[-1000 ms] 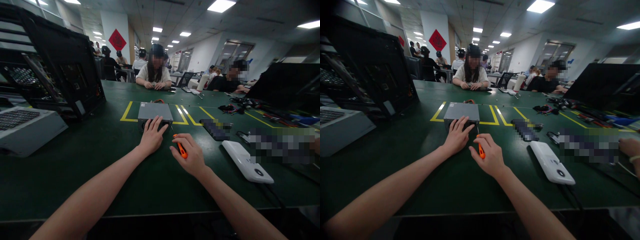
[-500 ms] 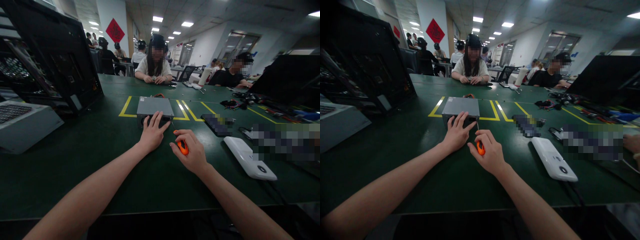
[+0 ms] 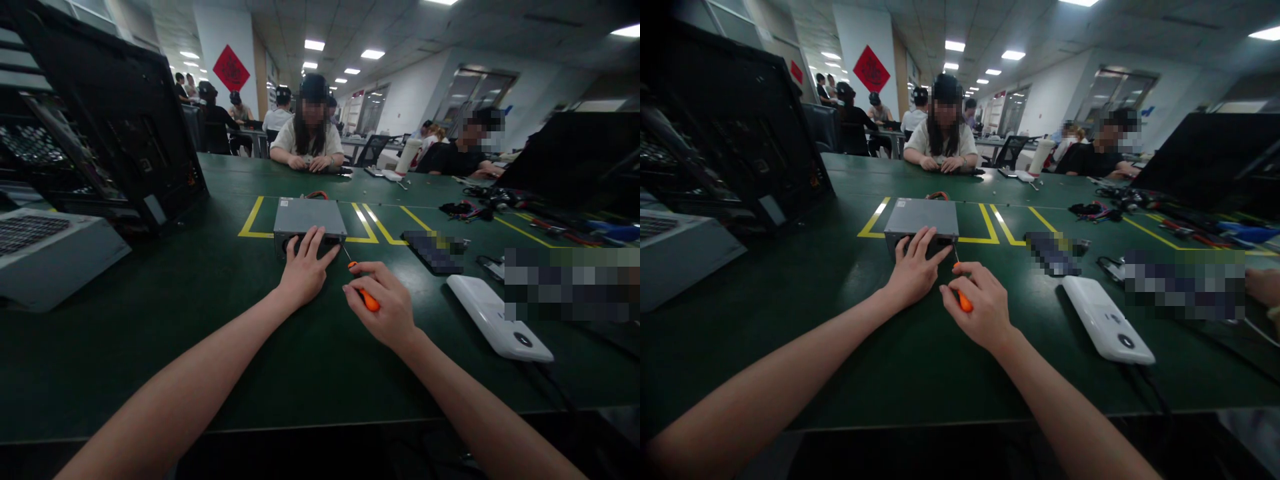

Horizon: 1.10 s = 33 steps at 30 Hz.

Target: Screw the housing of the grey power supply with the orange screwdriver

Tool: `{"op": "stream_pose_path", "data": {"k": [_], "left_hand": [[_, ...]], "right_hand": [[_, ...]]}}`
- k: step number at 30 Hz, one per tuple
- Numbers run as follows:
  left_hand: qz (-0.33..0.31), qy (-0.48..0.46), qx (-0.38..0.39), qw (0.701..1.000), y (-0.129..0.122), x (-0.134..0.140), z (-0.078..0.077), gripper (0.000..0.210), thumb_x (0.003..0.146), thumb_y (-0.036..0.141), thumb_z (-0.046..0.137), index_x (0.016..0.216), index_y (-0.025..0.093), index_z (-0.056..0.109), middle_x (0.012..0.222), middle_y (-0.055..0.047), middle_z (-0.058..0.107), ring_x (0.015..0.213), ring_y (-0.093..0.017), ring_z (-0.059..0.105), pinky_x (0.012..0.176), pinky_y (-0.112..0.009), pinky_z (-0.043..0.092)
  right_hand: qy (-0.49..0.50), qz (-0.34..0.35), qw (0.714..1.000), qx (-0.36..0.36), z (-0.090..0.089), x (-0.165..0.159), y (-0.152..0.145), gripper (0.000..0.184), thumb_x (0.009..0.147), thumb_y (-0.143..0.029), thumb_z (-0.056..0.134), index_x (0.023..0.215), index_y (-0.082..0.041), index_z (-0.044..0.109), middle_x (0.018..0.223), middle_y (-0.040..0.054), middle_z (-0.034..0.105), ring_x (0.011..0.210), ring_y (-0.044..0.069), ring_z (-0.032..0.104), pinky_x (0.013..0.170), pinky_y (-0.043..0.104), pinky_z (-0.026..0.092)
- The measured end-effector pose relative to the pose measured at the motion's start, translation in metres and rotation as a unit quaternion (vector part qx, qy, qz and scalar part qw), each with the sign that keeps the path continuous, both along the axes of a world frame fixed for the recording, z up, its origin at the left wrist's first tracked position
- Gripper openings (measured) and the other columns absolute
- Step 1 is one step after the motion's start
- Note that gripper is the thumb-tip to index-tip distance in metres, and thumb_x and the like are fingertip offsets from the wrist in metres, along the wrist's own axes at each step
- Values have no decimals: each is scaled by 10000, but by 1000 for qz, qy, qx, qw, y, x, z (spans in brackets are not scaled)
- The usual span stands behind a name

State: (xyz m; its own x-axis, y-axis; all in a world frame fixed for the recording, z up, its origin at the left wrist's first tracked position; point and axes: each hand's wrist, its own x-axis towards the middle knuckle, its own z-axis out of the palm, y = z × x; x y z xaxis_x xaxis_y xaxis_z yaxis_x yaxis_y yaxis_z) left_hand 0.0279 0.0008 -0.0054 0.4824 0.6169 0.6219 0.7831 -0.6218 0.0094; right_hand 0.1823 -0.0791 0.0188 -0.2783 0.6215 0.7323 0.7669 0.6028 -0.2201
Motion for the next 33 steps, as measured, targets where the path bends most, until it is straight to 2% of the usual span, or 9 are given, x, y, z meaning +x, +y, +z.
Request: {"op": "stream_pose_path", "data": {"k": [4, 10, 15, 20, 21, 25, 29, 30, 33], "left_hand": [[2, -3, 1, 1000, -1, 1, 1, 510, 761, 107, 488, 1245, 266, 462, 1424, -129, 252, 1327, -290, 164, 1015, -534, 161], [10, 7, 5, 1000, 0, 2, 0, 520, 760, 121, 502, 1254, 278, 449, 1424, -132, 245, 1332, -280, 152, 1013, -520, 171], [8, 3, 3, 1000, 0, 1, -1, 512, 768, 120, 489, 1255, 273, 447, 1423, -136, 249, 1330, -282, 154, 1006, -521, 177], [5, -1, 5, 1000, -1, 1, 0, 517, 768, 111, 477, 1258, 272, 446, 1422, -138, 255, 1327, -288, 161, 999, -521, 184], [6, 0, 6, 1000, -1, 1, 1, 516, 769, 113, 476, 1259, 272, 446, 1420, -139, 258, 1326, -288, 164, 998, -519, 186], [8, 3, 8, 1000, -1, 1, 1, 523, 769, 122, 480, 1267, 278, 439, 1413, -137, 273, 1322, -290, 178, 994, -514, 197], [9, 3, 9, 1000, 0, 1, 1, 527, 770, 126, 480, 1270, 285, 435, 1417, -134, 267, 1321, -292, 176, 990, -516, 203], [10, 4, 10, 1000, 0, 1, 1, 530, 769, 125, 480, 1272, 286, 432, 1417, -133, 266, 1322, -290, 175, 990, -515, 205], [15, 6, 11, 1000, 0, 2, 0, 535, 771, 121, 474, 1276, 290, 425, 1417, -131, 267, 1324, -282, 171, 988, -511, 211]], "right_hand": [[54, 7, 998, -17, 1, 1, 0, 138, 794, -241, 544, 922, -207, 505, 960, 77, 555, 888, 191, 562, 721, 346, 498], [17, 13, 1000, -10, 2, 1, -1, 41, 788, -225, 548, 758, -198, 549, 962, 75, 551, 851, 182, 573, 742, 345, 481], [57, 10, 998, -15, 2, 1, 0, 124, 786, -243, 554, 896, -198, 516, 944, 78, 553, 880, 189, 560, 728, 341, 489], [12, 11, 1000, 13, 3, 1, -1, 26, 778, -217, 564, 755, -206, 559, 931, 62, 562, 842, 182, 571, 730, 345, 478], [10, 8, 1000, 17, 3, 1, -1, 8, 777, -214, 563, 773, -209, 568, 937, 63, 562, 840, 183, 571, 733, 350, 477], [64, 3, 998, 3, 4, 1, 0, 170, 775, -243, 568, 937, -212, 527, 951, 72, 559, 877, 192, 562, 716, 343, 495], [40, 3, 999, 22, 4, 2, 0, 20, 775, -224, 561, 771, -205, 560, 912, 63, 569, 800, 176, 571, 699, 334, 488], [27, 2, 999, 29, 4, 2, 0, 46, 775, -209, 557, 730, -203, 565, 902, 60, 573, 765, 168, 569, 694, 335, 483], [33, -3, 999, 25, 4, 2, 1, 32, 781, -189, 547, 779, -210, 572, 888, 58, 573, 764, 169, 563, 701, 343, 478]]}}
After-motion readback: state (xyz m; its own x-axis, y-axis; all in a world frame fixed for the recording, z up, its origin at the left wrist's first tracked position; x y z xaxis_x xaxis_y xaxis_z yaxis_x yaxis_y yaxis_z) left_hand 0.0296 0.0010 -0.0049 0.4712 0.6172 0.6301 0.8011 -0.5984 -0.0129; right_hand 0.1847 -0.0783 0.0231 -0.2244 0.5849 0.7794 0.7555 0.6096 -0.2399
